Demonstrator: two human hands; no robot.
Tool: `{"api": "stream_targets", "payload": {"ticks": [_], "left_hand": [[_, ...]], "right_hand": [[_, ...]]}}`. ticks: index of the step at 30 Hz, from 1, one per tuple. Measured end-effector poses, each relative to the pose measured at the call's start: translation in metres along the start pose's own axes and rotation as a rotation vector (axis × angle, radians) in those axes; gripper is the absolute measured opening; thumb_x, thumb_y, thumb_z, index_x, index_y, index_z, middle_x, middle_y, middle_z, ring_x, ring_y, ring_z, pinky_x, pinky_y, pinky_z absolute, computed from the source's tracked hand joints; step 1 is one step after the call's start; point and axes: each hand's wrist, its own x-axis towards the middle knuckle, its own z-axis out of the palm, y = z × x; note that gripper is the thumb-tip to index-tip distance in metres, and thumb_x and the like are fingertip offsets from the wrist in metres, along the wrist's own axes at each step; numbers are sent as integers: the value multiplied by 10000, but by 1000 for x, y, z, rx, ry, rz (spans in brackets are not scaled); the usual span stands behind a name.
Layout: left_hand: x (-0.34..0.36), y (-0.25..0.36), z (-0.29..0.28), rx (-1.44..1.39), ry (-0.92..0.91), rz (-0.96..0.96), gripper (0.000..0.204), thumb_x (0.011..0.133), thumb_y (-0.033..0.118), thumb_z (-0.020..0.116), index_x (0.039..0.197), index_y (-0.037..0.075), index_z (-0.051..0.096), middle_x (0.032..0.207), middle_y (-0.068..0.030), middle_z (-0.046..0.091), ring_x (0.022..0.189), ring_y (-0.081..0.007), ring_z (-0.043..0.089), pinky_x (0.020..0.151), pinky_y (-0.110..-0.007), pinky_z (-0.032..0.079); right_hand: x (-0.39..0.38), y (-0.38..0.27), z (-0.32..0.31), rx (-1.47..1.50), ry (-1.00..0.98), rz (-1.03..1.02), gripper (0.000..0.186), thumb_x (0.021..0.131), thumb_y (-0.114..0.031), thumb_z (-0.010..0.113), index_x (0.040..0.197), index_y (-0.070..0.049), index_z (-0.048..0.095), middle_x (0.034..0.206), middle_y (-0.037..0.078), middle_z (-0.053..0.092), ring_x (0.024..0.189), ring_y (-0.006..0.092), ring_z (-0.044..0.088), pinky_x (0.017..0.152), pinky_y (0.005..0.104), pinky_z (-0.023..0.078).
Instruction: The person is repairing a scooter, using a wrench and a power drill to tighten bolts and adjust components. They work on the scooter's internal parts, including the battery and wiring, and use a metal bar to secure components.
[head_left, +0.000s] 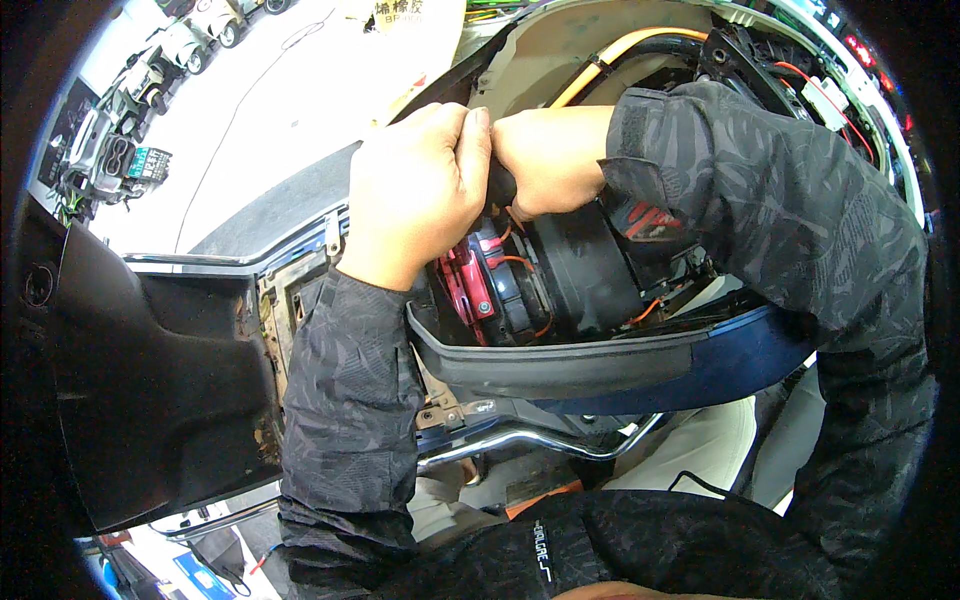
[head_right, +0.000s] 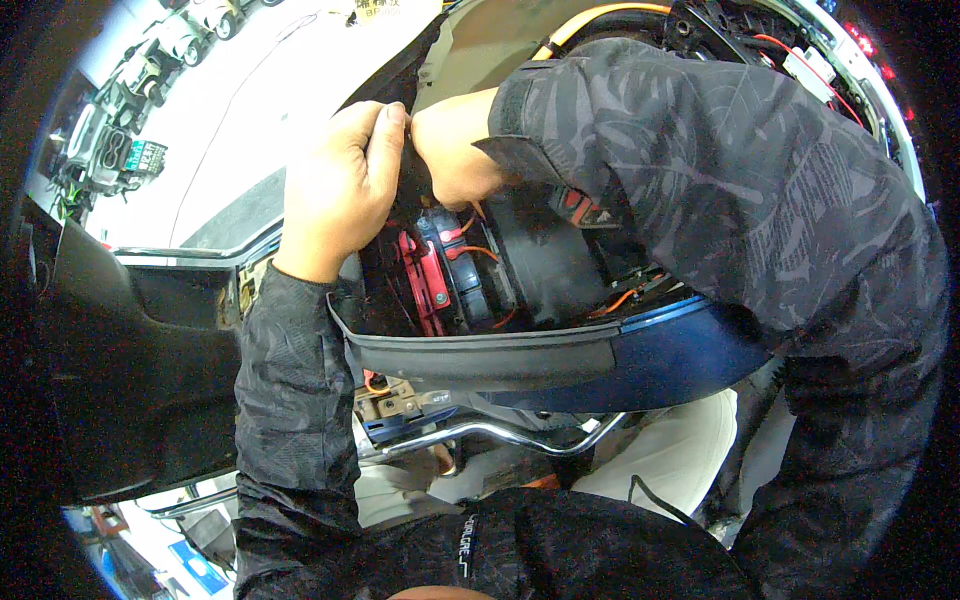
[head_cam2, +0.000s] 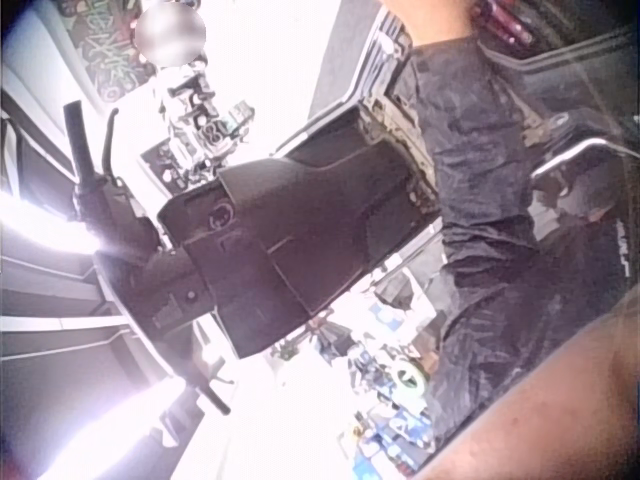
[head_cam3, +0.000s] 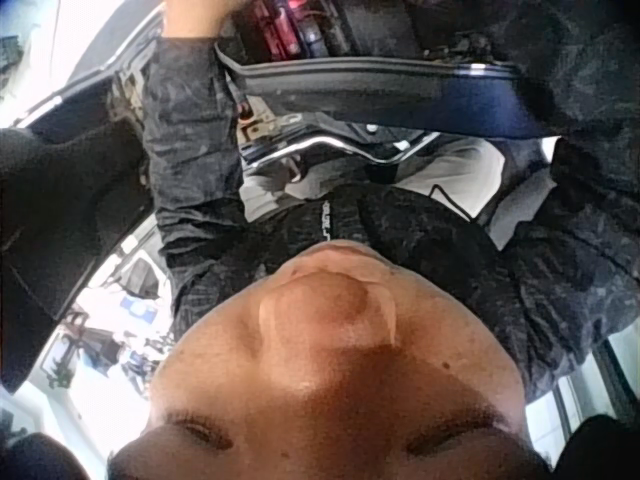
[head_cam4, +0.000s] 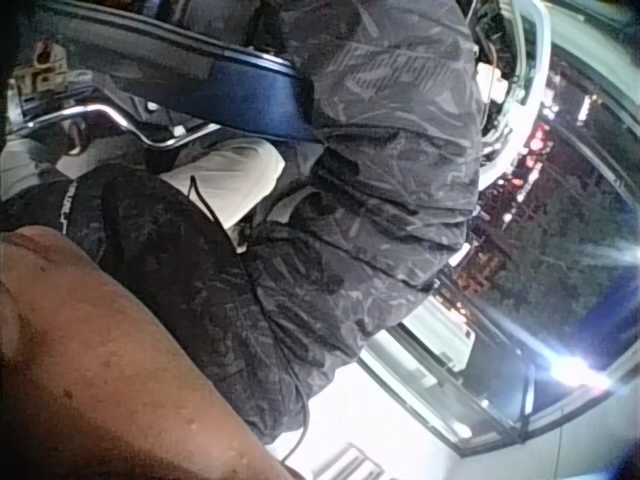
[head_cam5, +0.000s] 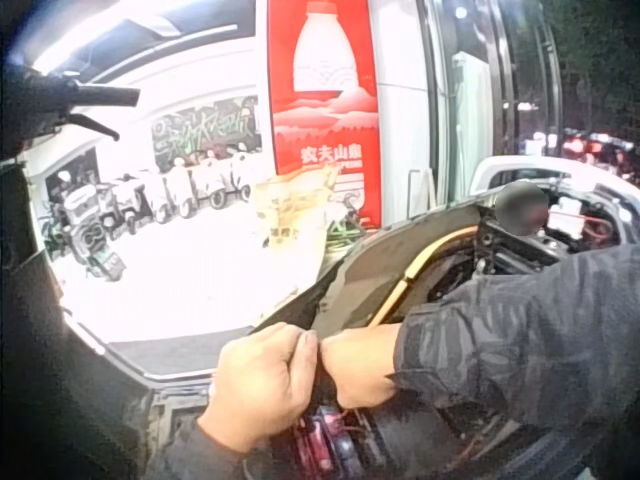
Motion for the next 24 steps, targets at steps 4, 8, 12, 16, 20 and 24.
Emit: {"api": "stream_targets", "payload": {"ticks": [4, 8, 12, 16, 20, 24], "left_hand": [[2, -3, 0, -14, -1, 22, 260, 1042, 179, 626, 863, -7, 662, 728, -223, 597, 644, -393, 591, 608, -442, 456], [2, -2, -1, -10, -6, 11, 258, 1039, 178, 629, 860, -6, 660, 730, -223, 597, 648, -394, 591, 608, -444, 456], [1, 2, -1, 3, -2, 3, 250, 1040, 181, 627, 879, -5, 670, 756, -229, 613, 674, -407, 604, 630, -450, 472], [2, 3, 0, -7, -26, -7, 243, 1042, 187, 624, 932, -19, 693, 828, -236, 661, 748, -419, 639, 695, -443, 513], [4, 0, 0, -116, -88, -105, 294, 1026, 262, 658, 1092, -18, 723, 970, -211, 727, 910, -348, 706, 835, -397, 548], [5, -2, 4, -452, -153, -494, 586, 996, 426, 692, 1321, -60, 655, 1128, -215, 744, 1045, -279, 720, 945, -367, 542]], "right_hand": [[-2, -6, 1, 14, -13, 58, 401, 803, -185, 831, 1116, 44, 728, 993, 264, 762, 956, 422, 747, 842, 465, 607], [-1, -5, -2, -16, -68, 60, 407, 801, -189, 832, 1117, 44, 725, 1023, 263, 761, 993, 417, 744, 864, 466, 601], [2, 3, -1, -66, 35, -11, 411, 795, -183, 835, 1117, 43, 719, 1017, 261, 761, 992, 417, 742, 858, 465, 601], [5, 5, 1, 7, -20, 31, 413, 801, -200, 847, 1114, 37, 719, 993, 253, 761, 961, 417, 740, 839, 462, 601], [2, 5, -4, 7, -120, 110, 390, 820, -225, 858, 1092, 26, 736, 877, 217, 760, 846, 368, 747, 767, 443, 601], [-3, 15, -15, 151, -208, 156, 335, 841, -210, 858, 1068, 13, 753, 784, 175, 753, 748, 308, 739, 692, 422, 593]]}}
